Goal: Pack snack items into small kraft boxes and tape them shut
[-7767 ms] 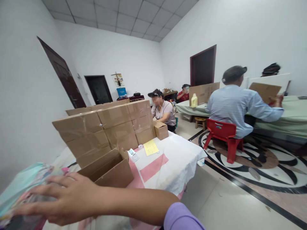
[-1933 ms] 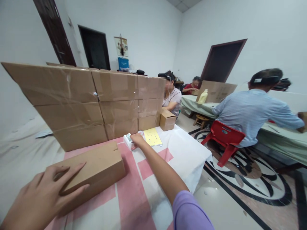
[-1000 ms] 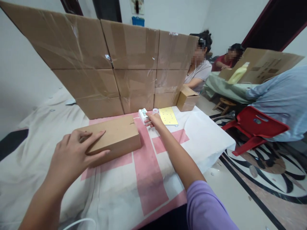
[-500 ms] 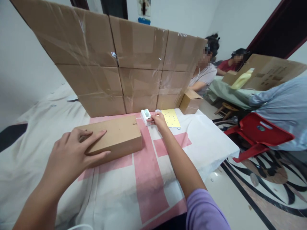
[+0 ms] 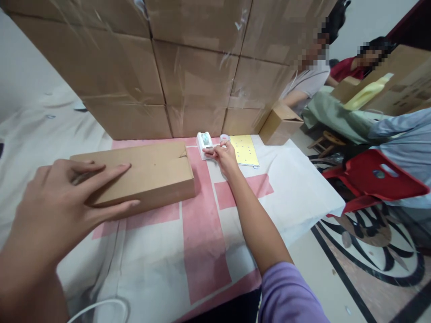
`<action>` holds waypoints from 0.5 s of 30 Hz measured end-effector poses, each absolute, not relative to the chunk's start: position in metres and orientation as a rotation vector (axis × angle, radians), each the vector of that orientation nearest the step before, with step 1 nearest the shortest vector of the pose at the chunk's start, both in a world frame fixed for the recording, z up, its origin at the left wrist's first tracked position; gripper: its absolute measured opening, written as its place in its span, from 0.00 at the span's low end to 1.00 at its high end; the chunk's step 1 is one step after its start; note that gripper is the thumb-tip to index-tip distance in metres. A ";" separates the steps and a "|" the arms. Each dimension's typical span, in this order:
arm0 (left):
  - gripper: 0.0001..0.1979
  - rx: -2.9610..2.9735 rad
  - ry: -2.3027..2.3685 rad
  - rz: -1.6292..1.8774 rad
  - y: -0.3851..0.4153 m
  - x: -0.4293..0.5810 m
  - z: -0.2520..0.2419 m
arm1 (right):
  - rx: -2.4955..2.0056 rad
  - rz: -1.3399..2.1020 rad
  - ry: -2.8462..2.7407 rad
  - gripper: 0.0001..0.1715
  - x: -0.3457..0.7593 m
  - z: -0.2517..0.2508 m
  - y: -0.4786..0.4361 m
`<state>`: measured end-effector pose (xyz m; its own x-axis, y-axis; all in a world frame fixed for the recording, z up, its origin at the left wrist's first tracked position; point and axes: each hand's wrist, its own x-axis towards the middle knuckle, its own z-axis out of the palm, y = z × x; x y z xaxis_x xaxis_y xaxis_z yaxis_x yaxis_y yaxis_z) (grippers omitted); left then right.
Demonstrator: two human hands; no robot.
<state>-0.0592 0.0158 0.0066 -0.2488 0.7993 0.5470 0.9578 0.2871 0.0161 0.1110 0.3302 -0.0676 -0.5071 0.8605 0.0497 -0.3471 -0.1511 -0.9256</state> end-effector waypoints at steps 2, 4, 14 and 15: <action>0.34 -1.572 -2.132 -0.504 0.016 -0.059 0.006 | -0.619 1.817 -1.241 0.26 0.111 -0.068 0.329; 0.34 -1.572 -2.131 -0.521 0.016 -0.060 0.006 | -0.604 1.818 -1.243 0.25 0.111 -0.069 0.327; 0.36 -1.558 -2.117 -0.544 0.015 -0.062 0.003 | -0.569 1.581 -1.311 0.22 0.105 -0.079 0.315; 0.36 -1.565 -2.112 -0.540 0.015 -0.062 0.003 | -0.569 1.561 -1.309 0.22 0.104 -0.080 0.314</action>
<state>-0.0622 0.0153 0.0029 -0.2519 0.7816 0.5707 0.9596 0.2782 0.0426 0.1039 0.3144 -0.0800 -0.4078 0.8840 0.2286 -0.3789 0.0640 -0.9232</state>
